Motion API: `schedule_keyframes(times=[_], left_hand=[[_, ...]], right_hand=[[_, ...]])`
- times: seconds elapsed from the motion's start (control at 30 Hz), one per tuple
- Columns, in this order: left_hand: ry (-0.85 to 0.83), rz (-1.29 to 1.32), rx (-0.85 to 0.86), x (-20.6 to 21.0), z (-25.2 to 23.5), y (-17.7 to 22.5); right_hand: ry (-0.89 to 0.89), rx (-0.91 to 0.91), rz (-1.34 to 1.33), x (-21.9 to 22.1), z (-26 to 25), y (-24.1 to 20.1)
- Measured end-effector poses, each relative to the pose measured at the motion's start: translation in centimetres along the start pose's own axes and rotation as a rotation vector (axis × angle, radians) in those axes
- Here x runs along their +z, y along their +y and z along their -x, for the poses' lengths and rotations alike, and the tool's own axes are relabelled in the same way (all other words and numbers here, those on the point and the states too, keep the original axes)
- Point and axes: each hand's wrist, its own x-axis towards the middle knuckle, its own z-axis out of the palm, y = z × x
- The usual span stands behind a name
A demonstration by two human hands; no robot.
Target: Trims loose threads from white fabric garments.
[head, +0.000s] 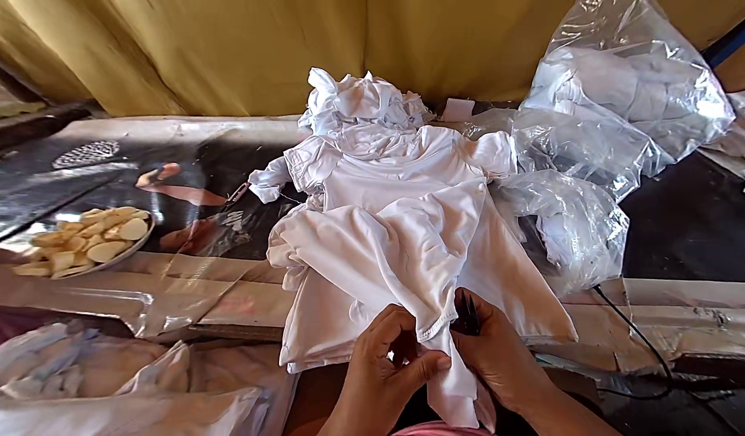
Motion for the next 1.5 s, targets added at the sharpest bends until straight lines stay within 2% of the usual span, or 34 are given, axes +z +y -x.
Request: schedule_keyframes(times=[0.1,0.23,0.37,0.47,0.63,0.73,0.87,0.93,1.0,1.07,1.1,1.17,1.27,1.37,1.5], left_hand=[[-0.005,-0.027,0.093,-0.3,-0.7,0.2],[-0.025,0.213,0.096,-1.0,-1.0,1.2],[-0.070,0.434,0.014,-1.4,-0.9,2.6],[-0.101,0.543,-0.028,-0.6,-0.7,2.6],[-0.148,0.603,-0.051,0.1,-0.6,3.1],[-0.146,0.611,-0.053,-0.1,-0.7,3.7],[0.001,0.473,-0.071,-1.2,-0.9,5.2],[0.044,0.140,-0.007,-2.4,-0.9,5.1],[0.057,-0.343,0.066,-3.5,-0.7,4.6],[0.006,-0.681,0.062,-3.9,-0.5,4.1],[-0.031,-0.748,0.036,-3.9,-0.4,4.0],[-0.075,-0.741,-0.023,-3.8,-0.3,3.8],[-0.017,-0.588,-0.001,-3.6,-0.4,3.4],[-0.023,-0.436,0.019,-3.6,-0.6,3.1],[-0.053,-0.284,-0.065,-3.0,-0.7,3.8]], right_hand=[[-0.016,-0.051,0.035,-0.4,0.2,-0.5],[-0.112,-0.168,0.162,-1.6,0.8,-0.9],[-0.122,-0.040,0.132,-2.3,1.3,-1.0],[-0.210,0.051,0.025,-2.2,1.4,-0.2],[-0.276,0.020,-0.163,-1.8,1.6,0.4],[-0.271,-0.050,-0.112,-2.0,1.2,0.4],[-0.214,-0.113,0.089,-3.1,0.9,-0.4],[-0.116,-0.204,0.219,-3.9,0.8,-1.0],[-0.061,-0.357,0.386,-4.7,0.6,-1.5],[-0.099,-0.497,0.542,-4.7,0.4,-1.5],[-0.146,-0.531,0.594,-4.5,0.4,-1.3],[-0.264,-0.488,0.647,-3.8,0.7,-0.7],[-0.371,-0.261,0.531,-3.4,0.7,0.0],[-0.340,-0.160,0.475,-2.8,0.4,0.6],[-0.232,-0.227,0.561,-1.9,-0.2,1.4]])
